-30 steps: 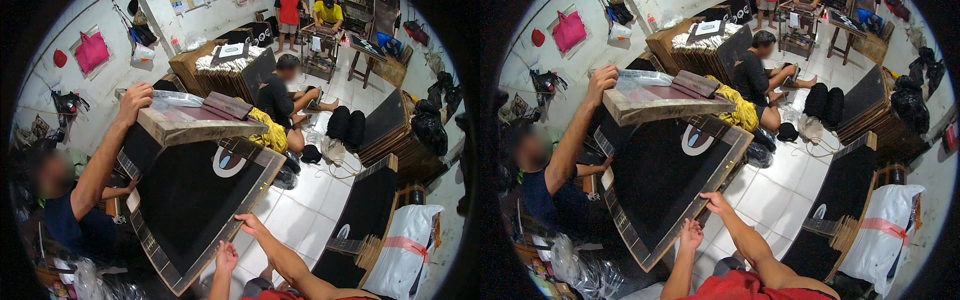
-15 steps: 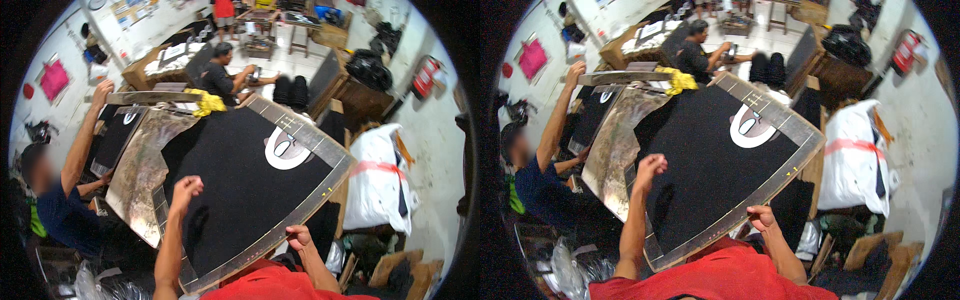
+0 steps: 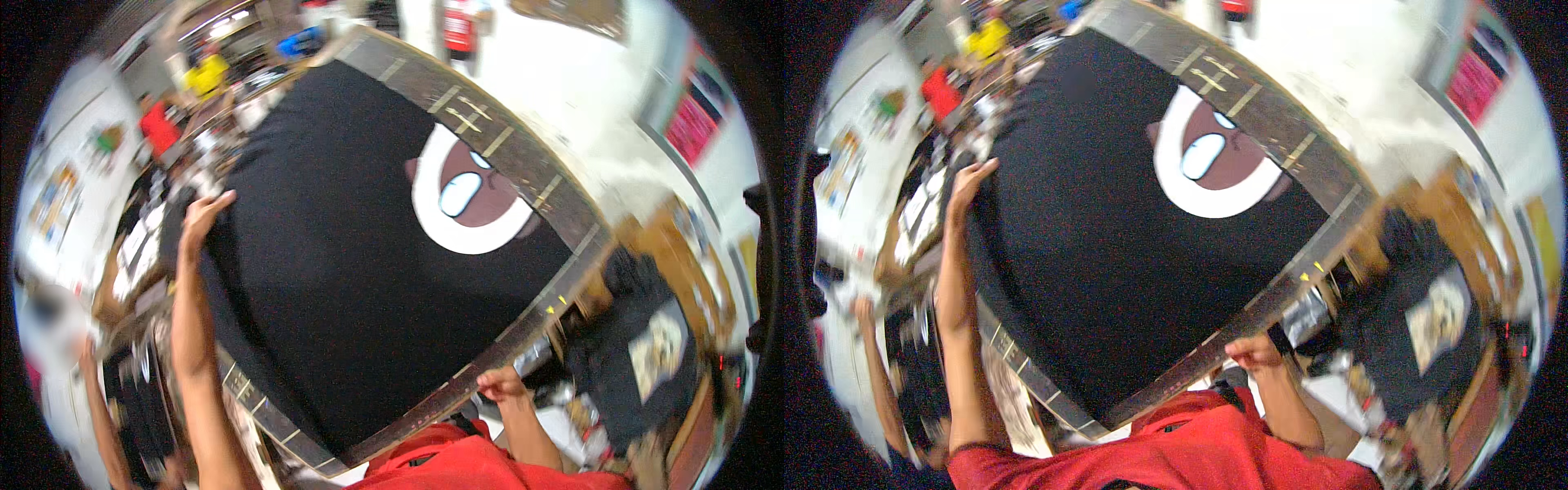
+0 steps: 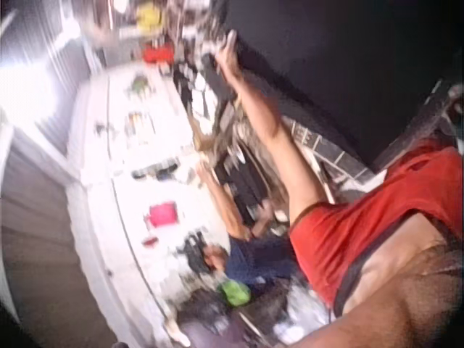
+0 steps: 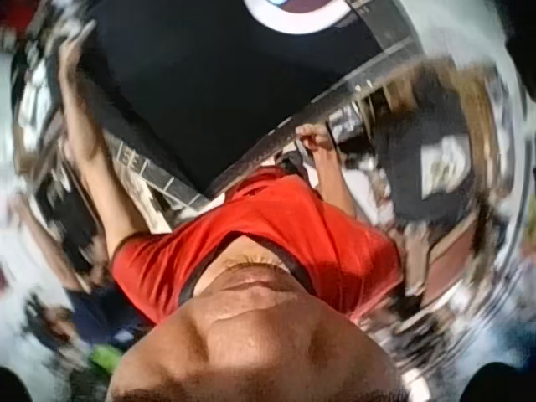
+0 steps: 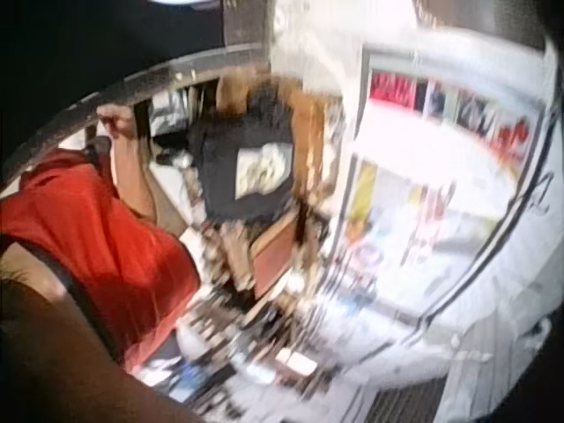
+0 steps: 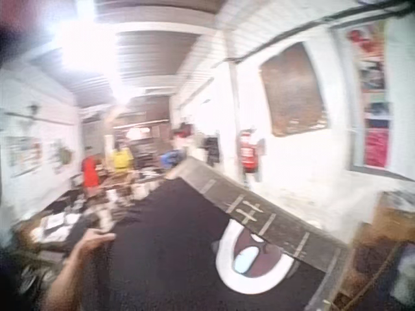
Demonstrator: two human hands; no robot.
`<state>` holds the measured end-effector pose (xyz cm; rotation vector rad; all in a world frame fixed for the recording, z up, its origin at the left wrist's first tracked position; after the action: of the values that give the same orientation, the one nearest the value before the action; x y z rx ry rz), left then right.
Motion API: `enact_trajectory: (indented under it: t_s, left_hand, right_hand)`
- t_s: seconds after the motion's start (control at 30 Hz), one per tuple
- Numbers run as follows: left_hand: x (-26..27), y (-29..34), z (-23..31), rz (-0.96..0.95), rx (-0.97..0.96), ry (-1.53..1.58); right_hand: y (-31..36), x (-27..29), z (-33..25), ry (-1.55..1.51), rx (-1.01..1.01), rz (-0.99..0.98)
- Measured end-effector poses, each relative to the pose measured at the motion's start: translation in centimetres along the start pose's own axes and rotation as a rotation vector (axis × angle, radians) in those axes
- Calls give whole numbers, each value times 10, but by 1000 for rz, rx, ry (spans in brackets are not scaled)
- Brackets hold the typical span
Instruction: The person repeatedly picks up black printing screens with a white logo from a stack and places them onto a wooden frame held by another person. The person then returns to the stack to repeat the process.
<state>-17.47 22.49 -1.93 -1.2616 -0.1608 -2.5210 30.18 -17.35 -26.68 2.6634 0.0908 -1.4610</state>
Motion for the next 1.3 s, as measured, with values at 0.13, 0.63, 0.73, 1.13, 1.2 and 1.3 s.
enact_trajectory:
  t_s: [0.13,0.63,0.73,1.13,1.2,1.3]
  left_hand:
    - [-5,18,94,-194,-155,369]
    - [-103,348,172,-190,-1280,121]
    - [-147,392,152,-259,-1431,59]
    - [-305,385,17,-425,-1024,-45]
    - [-328,368,-41,-496,-730,-66]
    - [-355,371,-147,-594,-412,-133]
  right_hand:
    - [23,38,18,-188,111,222]
    - [112,-136,15,1859,994,394]
    - [76,-183,-22,2056,970,343]
    - [-41,42,96,1884,65,-38]
    - [-45,78,109,1893,107,-5]
    - [-50,135,126,1886,75,48]
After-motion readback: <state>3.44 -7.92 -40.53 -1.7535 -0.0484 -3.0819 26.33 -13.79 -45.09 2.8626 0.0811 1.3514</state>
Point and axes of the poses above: each hand's wrist, its own y-axis away from the middle knuckle, its own x-axis out of the back of the hand, z = x × y, the point moved 8 cm from there along -y, towards the middle knuckle, and after that the axes turned 15 degrees about x, right-handed, at the moved point
